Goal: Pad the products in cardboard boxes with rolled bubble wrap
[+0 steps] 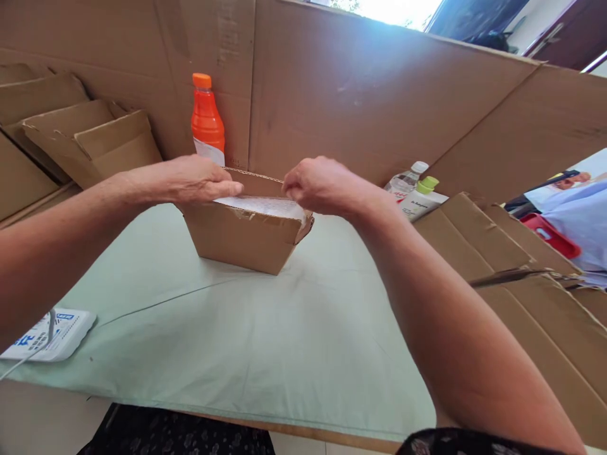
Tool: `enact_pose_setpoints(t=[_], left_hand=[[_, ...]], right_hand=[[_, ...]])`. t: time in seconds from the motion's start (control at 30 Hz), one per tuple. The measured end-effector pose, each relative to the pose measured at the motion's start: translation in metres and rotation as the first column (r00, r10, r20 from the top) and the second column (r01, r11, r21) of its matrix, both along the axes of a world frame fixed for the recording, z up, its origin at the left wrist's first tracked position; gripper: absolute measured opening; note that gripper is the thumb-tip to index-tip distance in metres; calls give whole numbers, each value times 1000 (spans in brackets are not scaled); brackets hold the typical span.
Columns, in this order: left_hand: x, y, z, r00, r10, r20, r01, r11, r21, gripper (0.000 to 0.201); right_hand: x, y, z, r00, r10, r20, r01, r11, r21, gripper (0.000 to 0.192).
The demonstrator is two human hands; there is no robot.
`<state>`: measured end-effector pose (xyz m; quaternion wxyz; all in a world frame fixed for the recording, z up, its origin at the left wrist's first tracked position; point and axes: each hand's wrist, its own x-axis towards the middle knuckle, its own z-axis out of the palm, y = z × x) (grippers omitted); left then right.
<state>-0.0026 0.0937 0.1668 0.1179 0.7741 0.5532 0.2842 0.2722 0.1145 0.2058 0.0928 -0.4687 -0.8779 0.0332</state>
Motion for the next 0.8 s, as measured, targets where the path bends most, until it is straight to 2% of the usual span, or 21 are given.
enact_pose_setpoints(t=[0.07, 0.1, 0.17, 0.23, 0.3, 0.37, 0.4, 0.47, 0.5, 0.53, 0.6, 0.7, 0.8], left_hand=[[13, -11, 4, 975, -95, -201, 59, 982, -178, 53], [19, -15, 4, 957, -86, -277, 32, 980, -196, 56], [26, -26, 1, 950, 30, -310, -55, 996, -72, 55], [32, -46, -6, 964, 106, -246, -78, 989, 122, 47], [37, -78, -20, 987, 143, -77, -108, 930, 352, 33], [43, -117, -41, 972, 177, 157, -232, 840, 491, 29], [46, -137, -53, 949, 187, 255, -295, 815, 499, 35], [47, -165, -80, 885, 247, 394, -409, 815, 409, 47], [44, -172, -92, 853, 288, 435, -455, 819, 349, 53], [40, -174, -103, 819, 328, 470, -489, 828, 275, 57], [25, -162, -118, 743, 404, 534, -523, 848, 86, 65], [4, -124, -123, 625, 453, 636, -457, 872, -172, 66], [5, -95, -117, 584, 401, 706, -336, 911, -239, 53]], right_hand=[[-14, -4, 0, 986, 26, 162, 9, 977, -212, 14], [-20, -5, 0, 977, 38, 210, 27, 954, -297, 16], [-26, -9, 1, 973, 42, 226, 42, 934, -356, 21], [-21, -20, 2, 983, 41, 177, 11, 960, -281, 23], [-5, -39, -1, 999, -29, 30, 31, 997, -77, 23], [17, -66, -15, 957, -129, -258, 172, 974, 151, 22], [28, -80, -26, 896, -162, -412, 267, 940, 210, 22], [46, -105, -55, 739, -242, -628, 444, 877, 184, 21], [51, -114, -71, 693, -274, -667, 463, 878, 121, 21], [53, -120, -87, 670, -299, -680, 450, 891, 52, 25], [44, -122, -117, 673, -313, -671, 356, 931, -77, 37], [12, -106, -143, 702, -340, -626, 277, 940, -200, 49], [-8, -89, -147, 694, -387, -608, 303, 922, -241, 46]])
